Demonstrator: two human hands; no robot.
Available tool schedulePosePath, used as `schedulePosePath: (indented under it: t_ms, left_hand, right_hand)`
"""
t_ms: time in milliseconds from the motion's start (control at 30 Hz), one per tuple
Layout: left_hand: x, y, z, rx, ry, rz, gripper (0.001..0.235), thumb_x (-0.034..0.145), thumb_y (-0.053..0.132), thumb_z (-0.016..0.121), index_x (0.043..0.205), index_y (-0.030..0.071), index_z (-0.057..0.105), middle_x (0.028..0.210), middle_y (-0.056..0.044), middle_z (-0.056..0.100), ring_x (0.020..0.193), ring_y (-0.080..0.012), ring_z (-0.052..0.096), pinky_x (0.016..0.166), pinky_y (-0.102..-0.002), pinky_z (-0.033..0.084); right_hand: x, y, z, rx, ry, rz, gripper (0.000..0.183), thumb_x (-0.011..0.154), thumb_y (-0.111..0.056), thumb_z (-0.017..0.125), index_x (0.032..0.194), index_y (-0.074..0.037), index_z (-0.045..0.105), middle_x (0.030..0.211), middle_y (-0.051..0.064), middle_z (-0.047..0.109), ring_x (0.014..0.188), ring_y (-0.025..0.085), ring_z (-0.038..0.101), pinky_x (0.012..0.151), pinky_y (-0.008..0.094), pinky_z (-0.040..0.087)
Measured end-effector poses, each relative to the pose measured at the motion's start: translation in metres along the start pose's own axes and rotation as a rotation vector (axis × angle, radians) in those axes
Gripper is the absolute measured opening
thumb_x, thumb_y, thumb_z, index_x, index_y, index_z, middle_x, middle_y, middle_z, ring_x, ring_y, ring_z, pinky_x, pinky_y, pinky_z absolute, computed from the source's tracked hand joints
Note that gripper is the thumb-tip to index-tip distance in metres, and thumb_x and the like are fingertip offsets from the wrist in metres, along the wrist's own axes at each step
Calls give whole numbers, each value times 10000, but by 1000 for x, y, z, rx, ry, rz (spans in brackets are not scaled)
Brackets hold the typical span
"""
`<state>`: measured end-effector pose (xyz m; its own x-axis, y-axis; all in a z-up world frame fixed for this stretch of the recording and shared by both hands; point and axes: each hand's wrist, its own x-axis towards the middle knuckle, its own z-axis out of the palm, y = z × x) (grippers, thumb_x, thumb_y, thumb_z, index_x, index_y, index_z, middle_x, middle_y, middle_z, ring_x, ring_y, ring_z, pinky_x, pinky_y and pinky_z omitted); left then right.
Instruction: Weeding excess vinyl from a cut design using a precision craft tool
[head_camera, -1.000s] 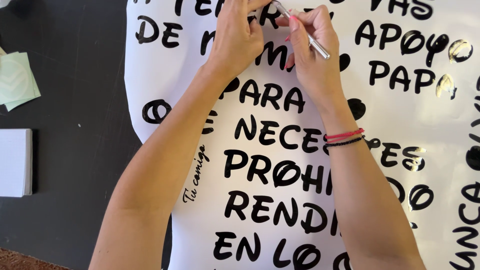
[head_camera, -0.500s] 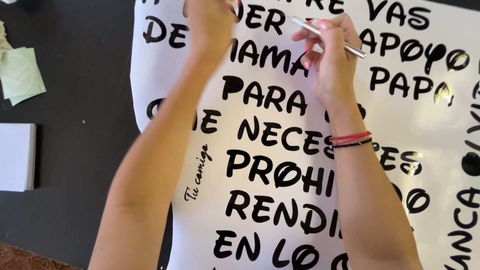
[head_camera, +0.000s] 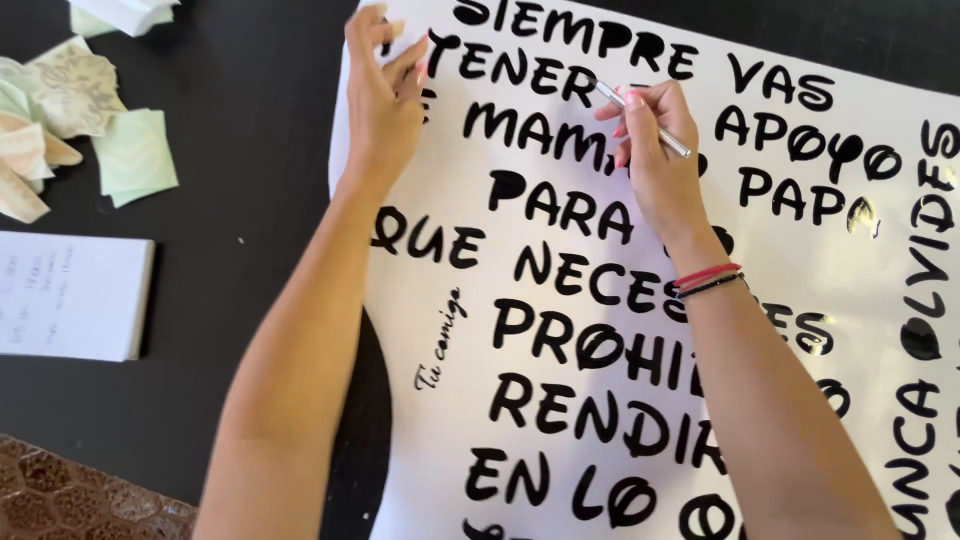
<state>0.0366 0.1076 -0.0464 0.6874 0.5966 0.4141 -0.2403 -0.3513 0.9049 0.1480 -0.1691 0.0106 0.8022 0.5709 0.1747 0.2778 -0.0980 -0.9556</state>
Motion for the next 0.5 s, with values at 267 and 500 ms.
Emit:
schedulePosePath:
  t_ms: [267, 500]
  left_hand:
    - [14, -16, -104, -348, 272, -108, 345, 1057, 163, 608, 1300, 84, 376, 1198, -105, 603, 1130, -351, 851, 1095, -492, 614]
    - [16, 0, -38, -350, -29, 89, 253, 970, -37, 712, 1059, 178, 612, 1181, -16, 548, 992, -160, 677, 900, -337, 590]
  right_hand:
    - [5, 15, 2, -41, 5, 12, 125, 1176, -190, 465, 1098, -93, 476, 1071, 134, 708, 679, 65, 513, 546, 173, 449]
    - [21, -2, 11, -106, 9, -16, 248, 1188, -318, 510, 1174, -70, 514, 1199, 144, 730, 877, 112, 670, 616, 200, 605]
